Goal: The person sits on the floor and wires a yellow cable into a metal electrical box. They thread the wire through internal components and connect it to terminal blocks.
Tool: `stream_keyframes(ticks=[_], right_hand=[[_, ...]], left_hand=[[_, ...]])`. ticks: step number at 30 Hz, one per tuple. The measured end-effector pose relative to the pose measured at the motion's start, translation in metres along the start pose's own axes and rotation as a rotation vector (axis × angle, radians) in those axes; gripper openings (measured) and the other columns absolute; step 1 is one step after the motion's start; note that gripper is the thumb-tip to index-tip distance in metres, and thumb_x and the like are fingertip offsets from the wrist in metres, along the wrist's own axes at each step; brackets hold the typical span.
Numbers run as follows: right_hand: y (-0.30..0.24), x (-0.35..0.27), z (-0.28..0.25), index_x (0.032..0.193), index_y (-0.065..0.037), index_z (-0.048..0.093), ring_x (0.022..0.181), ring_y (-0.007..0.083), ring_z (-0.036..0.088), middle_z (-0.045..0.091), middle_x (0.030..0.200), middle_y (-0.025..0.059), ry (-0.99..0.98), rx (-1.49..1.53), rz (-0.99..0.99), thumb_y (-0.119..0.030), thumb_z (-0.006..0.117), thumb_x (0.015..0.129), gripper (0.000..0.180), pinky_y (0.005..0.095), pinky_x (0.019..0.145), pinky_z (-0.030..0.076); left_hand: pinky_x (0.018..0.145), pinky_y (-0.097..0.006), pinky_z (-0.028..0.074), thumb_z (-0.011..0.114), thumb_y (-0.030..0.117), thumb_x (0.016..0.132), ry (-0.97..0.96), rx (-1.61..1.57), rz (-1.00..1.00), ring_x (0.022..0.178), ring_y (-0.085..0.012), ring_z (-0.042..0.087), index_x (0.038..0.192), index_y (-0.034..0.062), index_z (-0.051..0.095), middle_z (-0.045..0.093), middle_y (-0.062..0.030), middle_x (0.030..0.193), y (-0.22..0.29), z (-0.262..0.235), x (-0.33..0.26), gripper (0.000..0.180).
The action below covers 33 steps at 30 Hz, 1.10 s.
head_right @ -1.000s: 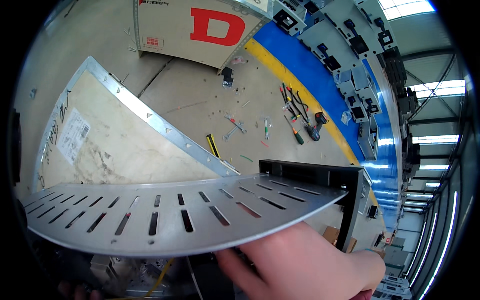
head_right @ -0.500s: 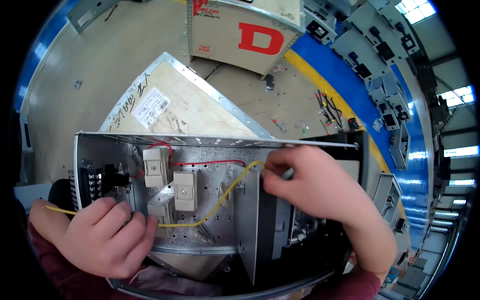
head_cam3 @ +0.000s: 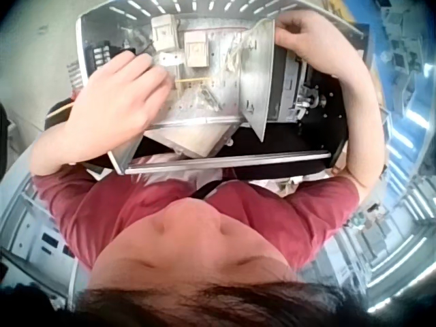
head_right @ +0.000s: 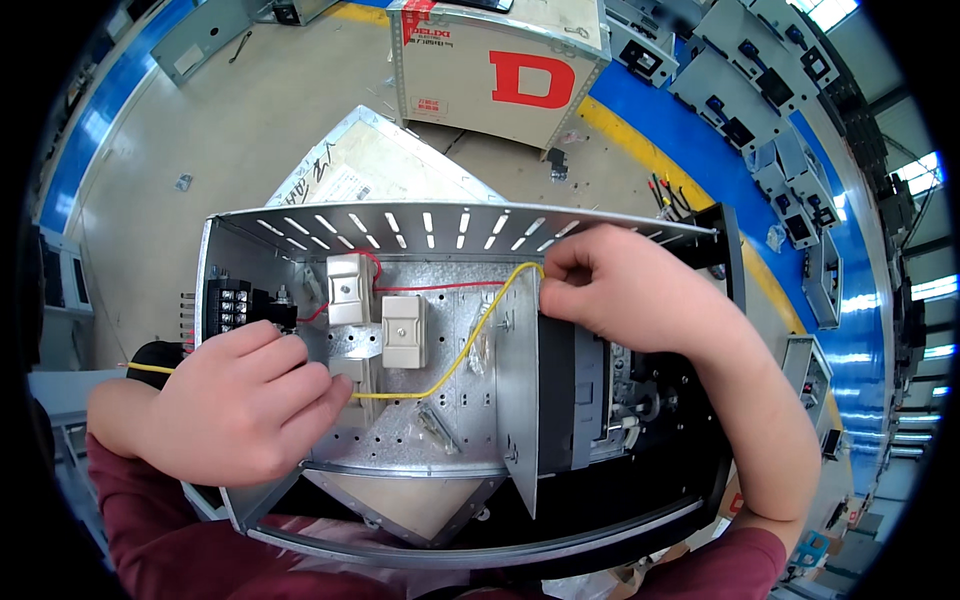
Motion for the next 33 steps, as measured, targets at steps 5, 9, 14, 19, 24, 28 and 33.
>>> stream_keyframes(ticks=[5, 9, 14, 19, 24, 28, 33], right_hand=[[0.002, 0.002, 0.004, 0.099, 0.002, 0.080, 0.076, 0.0215, 0.067, 0.074, 0.083, 0.0129, -0.026, -0.001, -0.007, -0.026, 0.077, 0.105, 0.029, 0.0380, 0.077, 0.057], [0.000, 0.003, 0.004, 0.099, 0.002, 0.080, 0.076, 0.0217, 0.067, 0.073, 0.082, 0.0132, -0.034, -0.006, -0.020, -0.026, 0.077, 0.105, 0.029, 0.0378, 0.076, 0.056], [-0.001, 0.003, 0.003, 0.099, 0.002, 0.079, 0.075, 0.0214, 0.065, 0.072, 0.081, 0.0128, -0.024, -0.037, -0.033, -0.026, 0.076, 0.106, 0.030, 0.0382, 0.075, 0.055], [-0.001, 0.001, 0.002, 0.112, 0.003, 0.081, 0.081, 0.0170, 0.065, 0.072, 0.087, 0.0090, -0.063, -0.048, 0.024, -0.023, 0.080, 0.105, 0.027, 0.0357, 0.079, 0.056], [-0.003, 0.001, 0.003, 0.120, 0.002, 0.083, 0.085, 0.0131, 0.066, 0.074, 0.092, 0.0061, -0.080, -0.040, 0.034, -0.022, 0.082, 0.107, 0.027, 0.0330, 0.080, 0.056], [0.000, 0.002, 0.005, 0.112, 0.004, 0.082, 0.085, 0.0181, 0.071, 0.080, 0.094, 0.0113, -0.068, -0.001, 0.003, -0.022, 0.078, 0.109, 0.026, 0.0351, 0.085, 0.060], [-0.015, -0.009, -0.003, 0.124, 0.003, 0.083, 0.103, 0.0317, 0.081, 0.085, 0.111, 0.0202, -0.050, -0.112, -0.058, -0.026, 0.076, 0.112, 0.032, 0.0425, 0.098, 0.064]], left_hand=[[0.071, -0.034, 0.046, 0.077, 0.013, 0.076, -0.065, -0.024, -0.031, 0.080, -0.0196, 0.062, 0.109, -0.0073, 0.082, 0.063, -0.0024, 0.083, 0.008, -0.006, 0.000, 0.039], [0.068, -0.034, 0.044, 0.078, 0.014, 0.076, -0.042, 0.034, -0.079, 0.075, -0.0187, 0.061, 0.115, -0.0092, 0.084, 0.062, -0.0007, 0.078, 0.014, -0.005, -0.003, 0.046], [0.062, -0.036, 0.040, 0.085, 0.010, 0.073, -0.014, -0.035, -0.121, 0.067, -0.0178, 0.058, 0.109, -0.0055, 0.084, 0.070, -0.0024, 0.078, 0.011, 0.001, -0.005, 0.039], [0.068, -0.034, 0.042, 0.078, 0.015, 0.073, -0.010, 0.027, -0.110, 0.074, -0.0193, 0.060, 0.106, -0.0086, 0.083, 0.061, -0.0014, 0.074, 0.012, -0.001, -0.006, 0.041], [0.068, -0.034, 0.042, 0.076, 0.017, 0.071, 0.000, 0.042, -0.143, 0.073, -0.0195, 0.059, 0.097, -0.0070, 0.081, 0.059, -0.0020, 0.071, 0.012, -0.003, -0.009, 0.036], [0.069, -0.034, 0.043, 0.076, 0.019, 0.070, -0.038, 0.033, -0.149, 0.073, -0.0200, 0.059, 0.084, -0.0024, 0.075, 0.061, -0.0036, 0.069, 0.012, -0.002, -0.011, 0.026], [0.071, -0.037, 0.047, 0.076, 0.020, 0.070, -0.076, 0.024, -0.137, 0.074, -0.0227, 0.062, 0.094, -0.0037, 0.076, 0.064, -0.0034, 0.073, 0.011, 0.005, -0.013, 0.033]])
Point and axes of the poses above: each hand's wrist, its own x-axis towards the middle knuckle, its own z-axis out of the palm, y = z × x, the point moved 8 cm from there along x, towards the middle knuckle
